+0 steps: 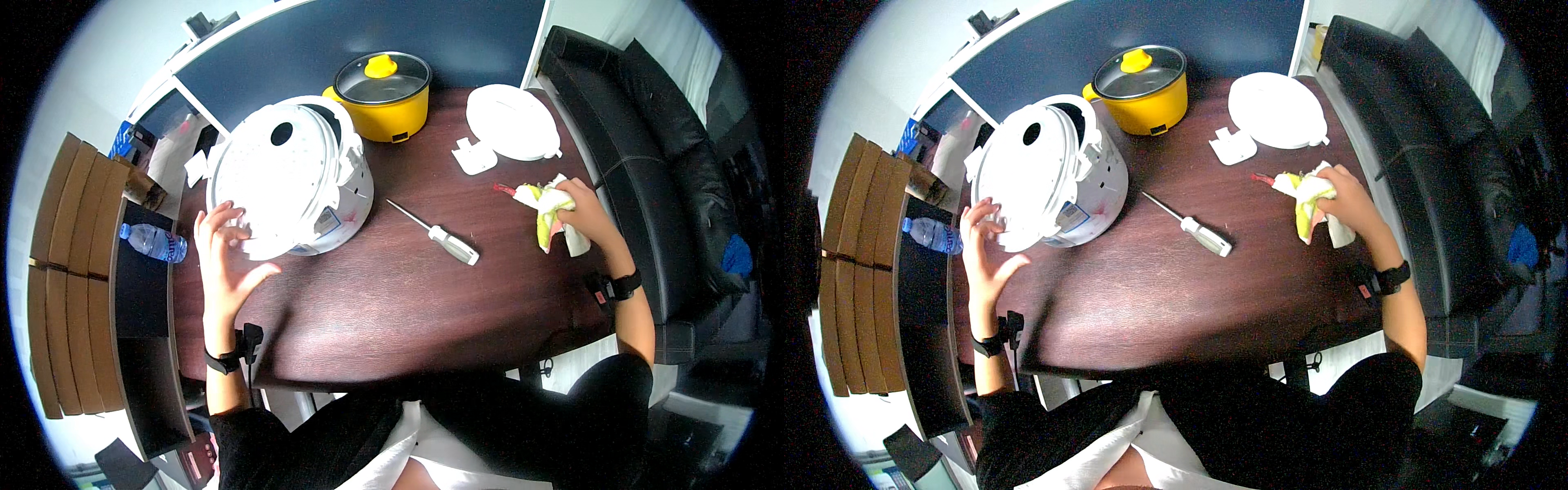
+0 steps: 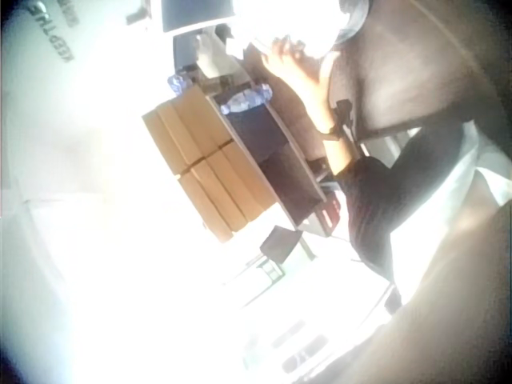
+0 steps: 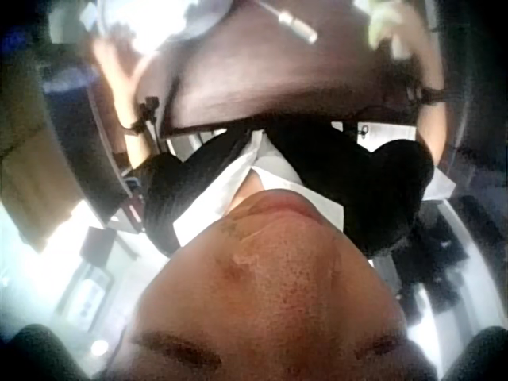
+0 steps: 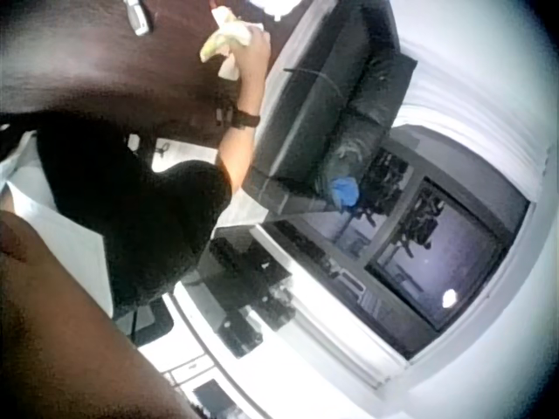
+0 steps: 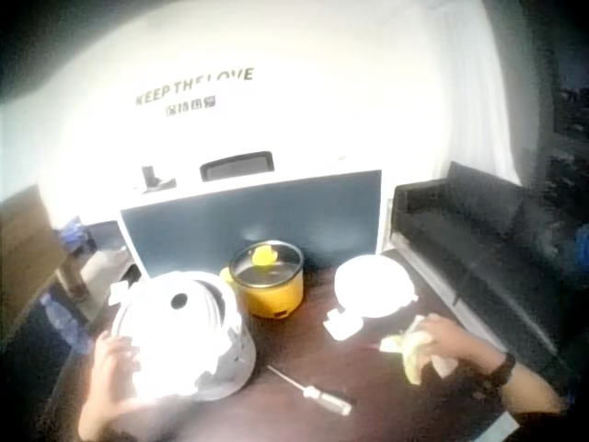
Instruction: The person disassembles the lid of a white rice cooker using a screwdriver. They remove the outer cover, unscrew and detach a central knob, and then proceed to remove several screws from the inner lid structure to separate its components.
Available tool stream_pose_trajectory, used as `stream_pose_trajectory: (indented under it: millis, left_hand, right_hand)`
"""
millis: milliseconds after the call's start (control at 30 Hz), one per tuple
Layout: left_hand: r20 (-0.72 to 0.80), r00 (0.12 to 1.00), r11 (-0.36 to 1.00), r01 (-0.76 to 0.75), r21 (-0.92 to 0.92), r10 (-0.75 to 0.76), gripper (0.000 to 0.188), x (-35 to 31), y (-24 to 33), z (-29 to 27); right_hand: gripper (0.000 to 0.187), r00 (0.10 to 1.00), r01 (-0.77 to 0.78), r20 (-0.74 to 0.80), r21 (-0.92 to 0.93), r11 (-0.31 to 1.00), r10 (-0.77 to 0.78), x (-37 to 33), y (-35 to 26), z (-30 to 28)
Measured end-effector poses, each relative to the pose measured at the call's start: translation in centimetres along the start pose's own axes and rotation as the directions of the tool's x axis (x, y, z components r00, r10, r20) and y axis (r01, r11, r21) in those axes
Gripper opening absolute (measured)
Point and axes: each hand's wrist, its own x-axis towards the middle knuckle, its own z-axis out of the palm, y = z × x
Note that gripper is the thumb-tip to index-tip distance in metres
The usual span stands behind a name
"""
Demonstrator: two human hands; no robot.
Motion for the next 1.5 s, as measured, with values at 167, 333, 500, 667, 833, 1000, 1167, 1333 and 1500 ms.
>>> stream_pose_trajectory:
  millis: [167, 333, 500, 667, 833, 1000, 1167, 1333, 1500]
  left_hand:
    - [-0.123, 0.988, 0.996, 0.091, 0.009, -0.089, 0.029, -2.0, -0.6, 0.9]
    - [-0.461, 0.825, 0.899, 0.123, -0.42, -0.328, 0.016, -3.9, -2.0, 0.2]
    - [-0.539, 0.809, 0.962, 0.274, -0.011, -0.236, 0.011, -5.3, -2.3, -3.3]
    - [-0.54, 0.727, 0.77, 0.603, 0.207, -0.424, 0.017, -8.5, -3.6, -6.2]
    - [-0.403, 0.812, 0.744, 0.565, 0.358, -0.423, 0.025, -11.2, -6.6, -5.6]
    - [-0.263, 0.859, 0.711, 0.511, 0.482, -0.44, 0.033, -10.9, -8.9, -2.1]
    - [-0.129, 0.857, 0.578, 0.44, 0.688, -0.499, 0.033, -10.5, -11.1, 0.8]
    - [0.028, 0.79, 0.605, 0.445, 0.66, -0.612, 0.034, -10.8, -12.7, 2.9]
    - [0.105, 0.723, 0.612, 0.486, 0.624, -0.683, 0.054, -10.7, -12.9, 4.6]
  right_hand:
    - [0.033, 1.0, 0.024, -0.021, 0.047, 0.999, -0.023, -0.6, -0.1, -1.4]
    - [0.039, 0.999, 0.032, 0.001, 0.047, 0.998, -0.032, -1.0, -0.9, -2.9]
    - [0.038, 0.997, 0.056, -0.064, 0.054, 0.997, -0.052, -1.2, -0.7, -3.3]
    - [0.039, 0.999, 0.036, -0.022, 0.028, 0.999, -0.036, -1.2, -0.7, -4.0]
    - [0.038, 0.998, 0.064, 0.022, 0.05, 0.997, -0.065, -1.3, 0.0, -4.0]
    - [0.037, 0.995, 0.064, 0.079, 0.015, 0.998, -0.065, -1.4, 1.2, -3.4]
    - [0.035, 0.99, 0.031, 0.141, -0.015, 0.999, -0.028, -1.1, -1.1, -3.2]
    - [0.046, 0.941, -0.076, 0.325, -0.052, 0.996, 0.089, -0.6, -2.1, -2.7]
    - [0.04, 0.899, 0.048, 0.437, -0.073, 0.996, -0.011, 1.7, -0.6, -4.1]
